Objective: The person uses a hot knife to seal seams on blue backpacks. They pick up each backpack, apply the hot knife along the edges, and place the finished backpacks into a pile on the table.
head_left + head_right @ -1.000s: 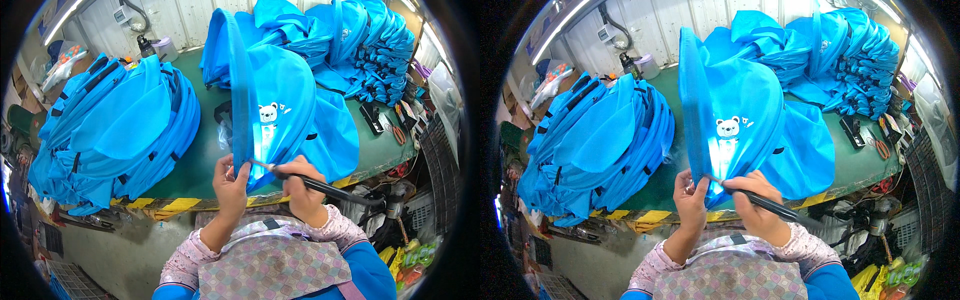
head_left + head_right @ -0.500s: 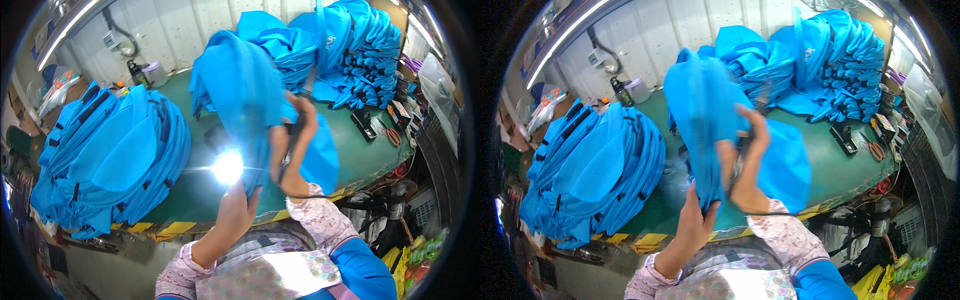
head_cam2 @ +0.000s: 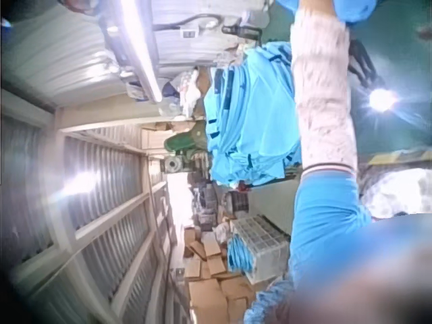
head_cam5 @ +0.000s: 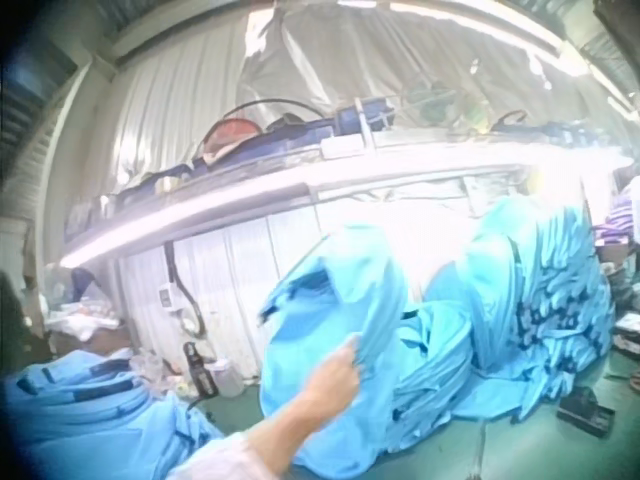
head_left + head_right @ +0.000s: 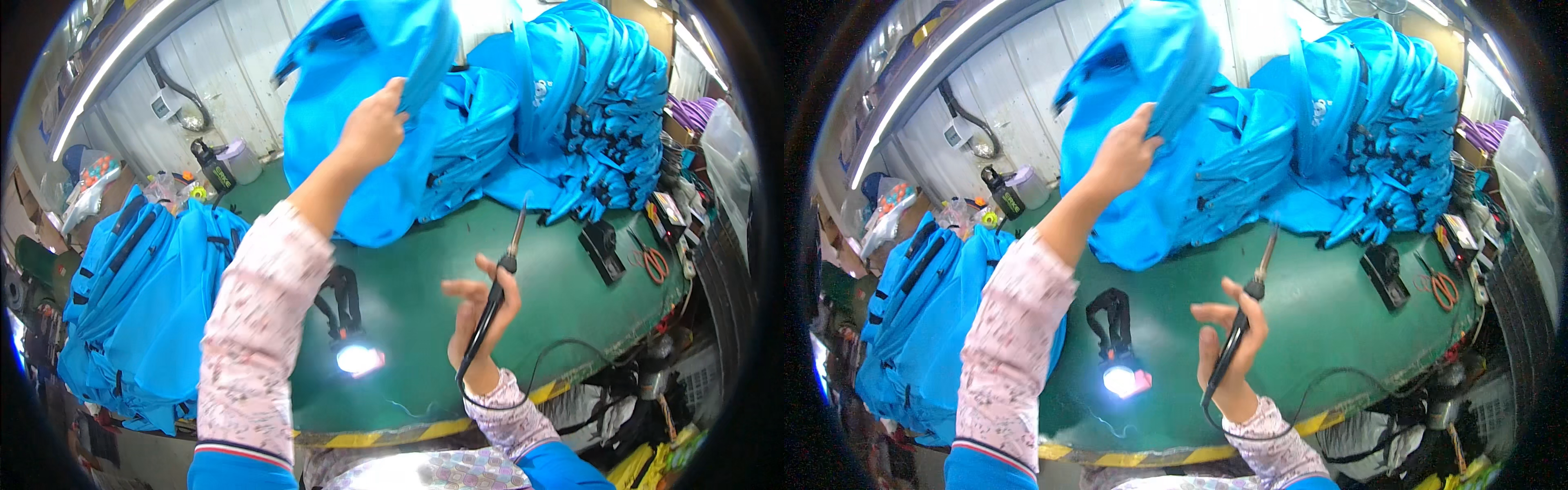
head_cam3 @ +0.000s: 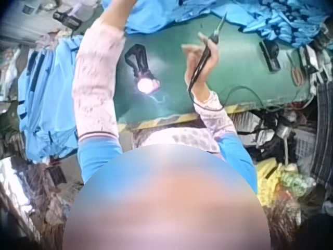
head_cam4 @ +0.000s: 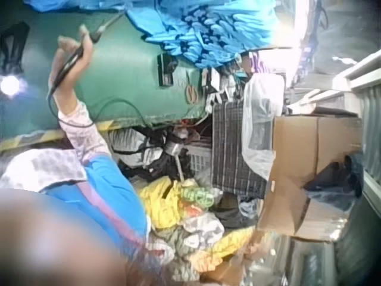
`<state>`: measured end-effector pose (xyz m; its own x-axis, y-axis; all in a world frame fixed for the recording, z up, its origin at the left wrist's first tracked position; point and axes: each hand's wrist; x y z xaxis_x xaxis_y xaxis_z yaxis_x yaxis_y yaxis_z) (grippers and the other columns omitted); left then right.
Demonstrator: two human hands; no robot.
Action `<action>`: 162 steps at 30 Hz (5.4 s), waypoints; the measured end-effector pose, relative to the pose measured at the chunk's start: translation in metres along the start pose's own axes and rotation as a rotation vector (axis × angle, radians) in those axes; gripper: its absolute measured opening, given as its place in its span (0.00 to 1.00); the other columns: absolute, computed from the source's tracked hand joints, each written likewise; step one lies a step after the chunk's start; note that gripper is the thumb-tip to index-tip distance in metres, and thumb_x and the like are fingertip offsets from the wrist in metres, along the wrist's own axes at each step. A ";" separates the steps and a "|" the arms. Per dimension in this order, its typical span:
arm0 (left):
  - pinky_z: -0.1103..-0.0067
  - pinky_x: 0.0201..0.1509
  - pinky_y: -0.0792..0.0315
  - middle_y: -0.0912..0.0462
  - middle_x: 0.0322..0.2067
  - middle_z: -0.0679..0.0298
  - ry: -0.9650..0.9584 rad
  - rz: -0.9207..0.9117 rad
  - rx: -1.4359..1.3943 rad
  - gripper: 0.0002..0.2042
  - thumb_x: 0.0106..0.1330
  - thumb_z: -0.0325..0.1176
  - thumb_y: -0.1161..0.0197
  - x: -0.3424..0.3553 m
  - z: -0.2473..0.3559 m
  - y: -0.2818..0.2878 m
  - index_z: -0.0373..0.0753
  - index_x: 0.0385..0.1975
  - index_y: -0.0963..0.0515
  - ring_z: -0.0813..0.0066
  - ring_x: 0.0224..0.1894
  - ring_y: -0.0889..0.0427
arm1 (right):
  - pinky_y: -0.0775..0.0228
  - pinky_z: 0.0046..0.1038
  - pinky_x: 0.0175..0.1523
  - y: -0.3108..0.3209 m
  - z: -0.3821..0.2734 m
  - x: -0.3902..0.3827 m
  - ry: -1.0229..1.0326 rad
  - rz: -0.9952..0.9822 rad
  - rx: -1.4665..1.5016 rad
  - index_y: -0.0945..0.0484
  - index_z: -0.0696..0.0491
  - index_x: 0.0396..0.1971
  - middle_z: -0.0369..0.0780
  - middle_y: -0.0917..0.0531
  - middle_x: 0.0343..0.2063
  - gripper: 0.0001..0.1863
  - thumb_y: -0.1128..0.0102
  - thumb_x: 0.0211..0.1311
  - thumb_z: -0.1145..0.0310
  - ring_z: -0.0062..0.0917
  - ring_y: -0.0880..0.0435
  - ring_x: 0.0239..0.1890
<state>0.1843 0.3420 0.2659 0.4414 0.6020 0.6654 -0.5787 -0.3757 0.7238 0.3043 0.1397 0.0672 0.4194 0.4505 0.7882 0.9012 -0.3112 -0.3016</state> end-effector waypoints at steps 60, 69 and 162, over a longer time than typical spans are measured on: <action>0.59 0.51 0.23 0.20 0.48 0.52 0.531 0.125 1.310 0.16 0.73 0.41 0.52 -0.236 -0.108 0.589 0.42 0.53 0.25 0.50 0.49 0.18 | 0.24 0.23 0.38 -0.057 -0.117 -0.067 -0.085 -0.388 -0.216 0.37 0.55 0.64 0.44 0.26 0.54 0.23 0.47 0.71 0.76 0.17 0.26 0.29; 0.68 0.47 0.20 0.17 0.47 0.51 0.910 0.453 -0.125 0.19 0.69 0.43 0.43 -0.228 -0.009 0.578 0.33 0.50 0.23 0.61 0.44 0.16 | 0.23 0.25 0.38 -0.043 -0.162 -0.032 -0.044 -0.258 -0.074 0.42 0.57 0.67 0.49 0.27 0.56 0.27 0.45 0.71 0.72 0.22 0.19 0.32; 0.75 0.51 0.25 0.16 0.43 0.61 1.007 0.342 -1.369 0.20 0.59 0.32 0.26 -0.450 0.098 0.018 0.33 0.50 0.22 0.72 0.44 0.17 | 0.33 0.33 0.37 -0.038 -0.127 -0.112 -0.007 -0.362 -0.077 0.20 0.55 0.47 0.39 0.19 0.29 0.17 0.33 0.56 0.80 0.33 0.26 0.30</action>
<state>0.0424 -0.0047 -0.0033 -0.0727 0.9973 -0.0080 -0.8973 -0.0689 -0.4360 0.2095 -0.0049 0.0585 0.0761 0.5488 0.8325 0.9806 -0.1926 0.0374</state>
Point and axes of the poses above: each hand's wrist, its own x-axis towards the middle knuckle, its own y-axis out of the back of the hand, z = x × y
